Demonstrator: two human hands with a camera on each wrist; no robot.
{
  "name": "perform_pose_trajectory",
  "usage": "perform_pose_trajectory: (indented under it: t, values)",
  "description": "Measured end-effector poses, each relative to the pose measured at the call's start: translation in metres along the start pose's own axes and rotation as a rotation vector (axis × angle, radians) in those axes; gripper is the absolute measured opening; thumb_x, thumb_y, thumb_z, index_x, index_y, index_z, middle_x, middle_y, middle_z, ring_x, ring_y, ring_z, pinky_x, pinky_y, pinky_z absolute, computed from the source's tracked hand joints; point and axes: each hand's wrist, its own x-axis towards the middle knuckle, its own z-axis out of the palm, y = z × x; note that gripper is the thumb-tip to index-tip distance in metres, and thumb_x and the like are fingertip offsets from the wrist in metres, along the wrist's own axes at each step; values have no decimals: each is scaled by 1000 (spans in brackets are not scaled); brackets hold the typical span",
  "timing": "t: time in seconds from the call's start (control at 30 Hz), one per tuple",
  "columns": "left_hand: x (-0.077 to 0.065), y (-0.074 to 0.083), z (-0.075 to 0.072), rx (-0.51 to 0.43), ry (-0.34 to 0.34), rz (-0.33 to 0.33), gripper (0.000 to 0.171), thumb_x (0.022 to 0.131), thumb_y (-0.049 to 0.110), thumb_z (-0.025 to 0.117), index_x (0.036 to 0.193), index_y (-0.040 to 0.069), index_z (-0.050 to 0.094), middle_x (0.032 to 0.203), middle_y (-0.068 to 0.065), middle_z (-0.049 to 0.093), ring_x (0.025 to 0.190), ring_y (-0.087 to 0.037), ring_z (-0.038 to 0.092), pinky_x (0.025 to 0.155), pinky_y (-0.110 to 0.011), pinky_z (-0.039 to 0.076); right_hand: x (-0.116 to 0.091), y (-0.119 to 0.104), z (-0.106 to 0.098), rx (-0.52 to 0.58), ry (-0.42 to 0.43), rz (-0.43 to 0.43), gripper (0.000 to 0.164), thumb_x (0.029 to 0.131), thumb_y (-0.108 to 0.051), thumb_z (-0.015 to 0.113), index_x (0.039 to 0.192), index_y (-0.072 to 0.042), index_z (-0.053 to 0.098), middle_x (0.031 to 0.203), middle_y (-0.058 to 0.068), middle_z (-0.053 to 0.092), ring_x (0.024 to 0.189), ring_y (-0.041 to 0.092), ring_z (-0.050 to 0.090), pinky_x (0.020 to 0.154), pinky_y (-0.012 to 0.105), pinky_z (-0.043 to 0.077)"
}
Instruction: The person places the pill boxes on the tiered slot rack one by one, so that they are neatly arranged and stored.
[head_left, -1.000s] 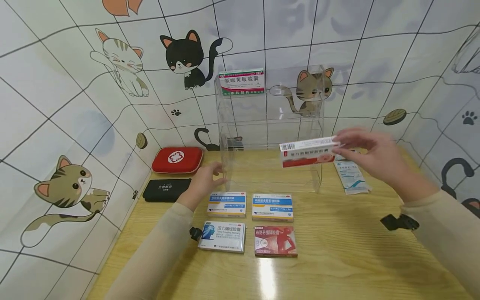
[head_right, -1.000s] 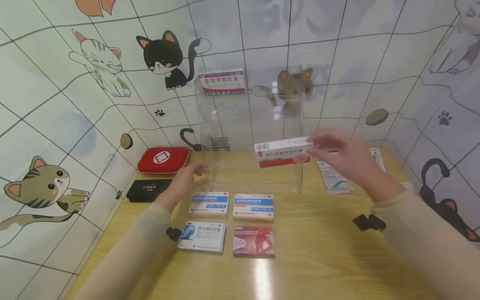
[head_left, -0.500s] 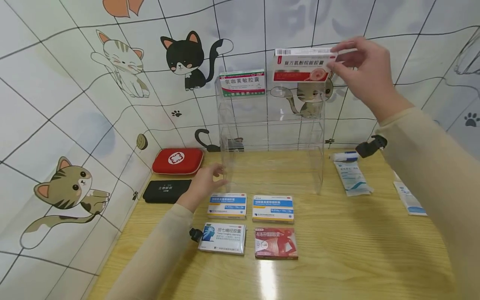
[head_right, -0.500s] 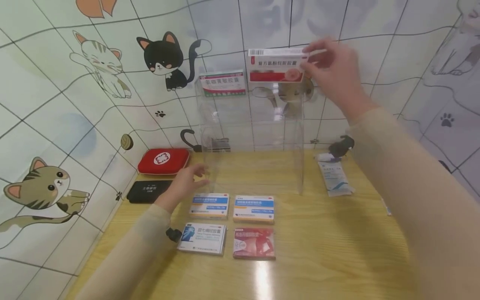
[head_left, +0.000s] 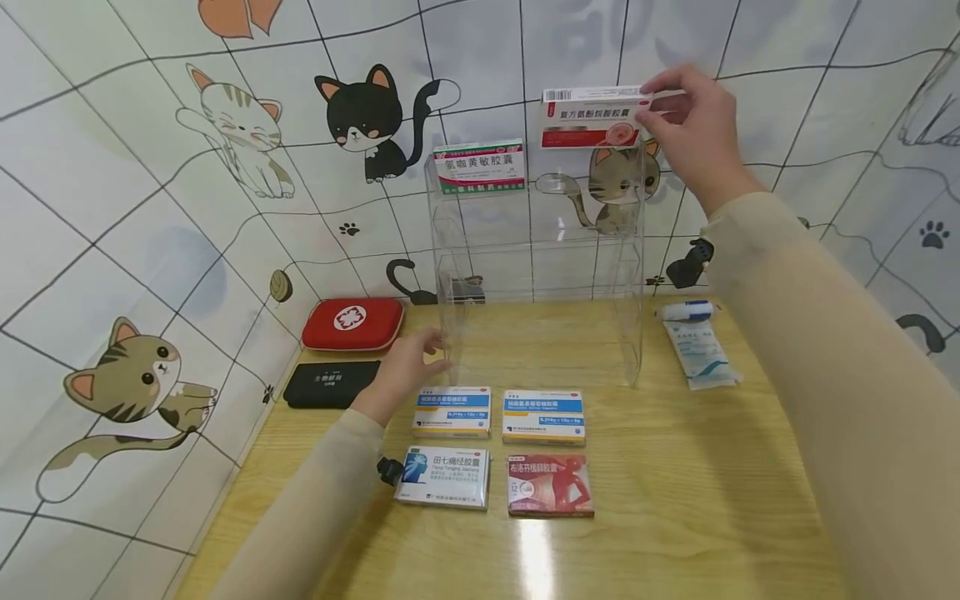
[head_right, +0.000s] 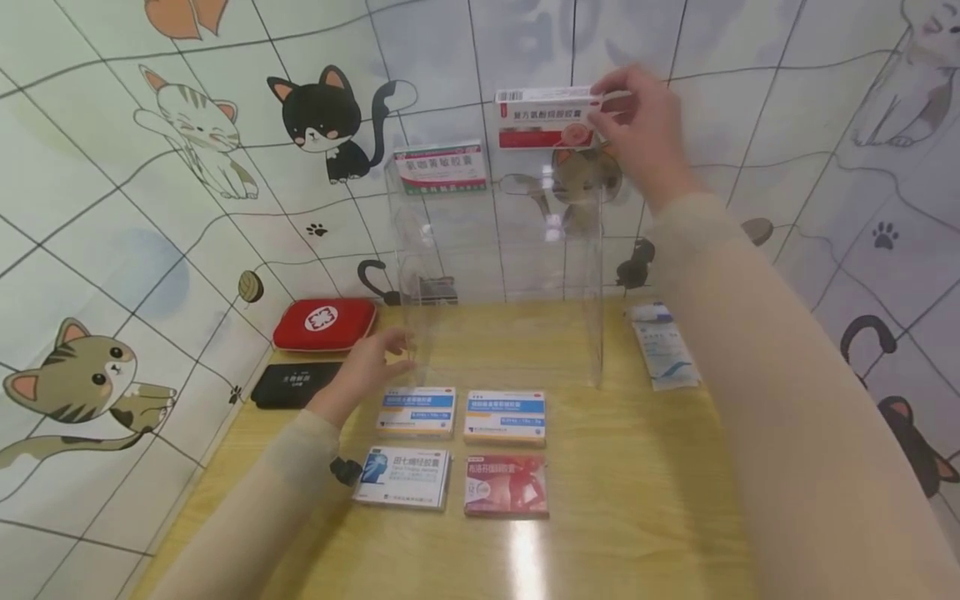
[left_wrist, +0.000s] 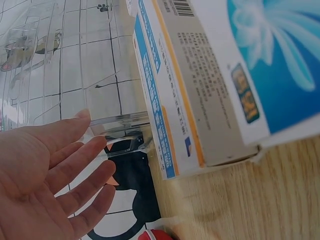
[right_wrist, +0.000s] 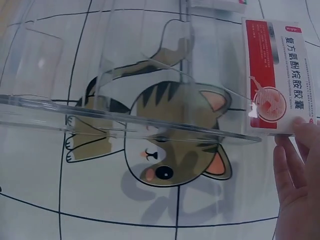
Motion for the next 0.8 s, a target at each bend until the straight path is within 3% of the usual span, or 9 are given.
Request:
perform_pose_trajectory:
  t: [0.13,0.27,0.5,0.8]
  values:
    - [0,1,0,0,-2,-10,58,92,28,80,145,17,56,132,-7,70,126,-29,61,106,-51,53,1,7,8,-76,-36,16,31,100,-33,68,130,-32,65,137,-3,67,118,9,62,109,29,47]
    - [-1,2,0,8,1,-6,57,92,28,79,144,19,56,131,-5,70,127,-29,61,106,-50,53,-3,14,12,-142,-61,10,33,100,-36,68,132,-32,66,133,-4,71,112,7,61,102,29,46]
    - [-1,3,0,19,2,-12,58,92,28,80,145,18,56,131,-6,69,125,-28,62,105,-50,54,-4,18,16,-163,-93,27,32,101,-38,65,132,-34,67,130,-7,71,108,6,55,93,27,47]
    - [-2,3,-2,21,2,-6,57,92,28,80,143,18,58,130,-6,70,125,-28,62,105,-50,54,-12,13,13,-214,-157,-14,41,100,-37,66,140,-29,63,151,-9,55,138,18,52,115,41,44]
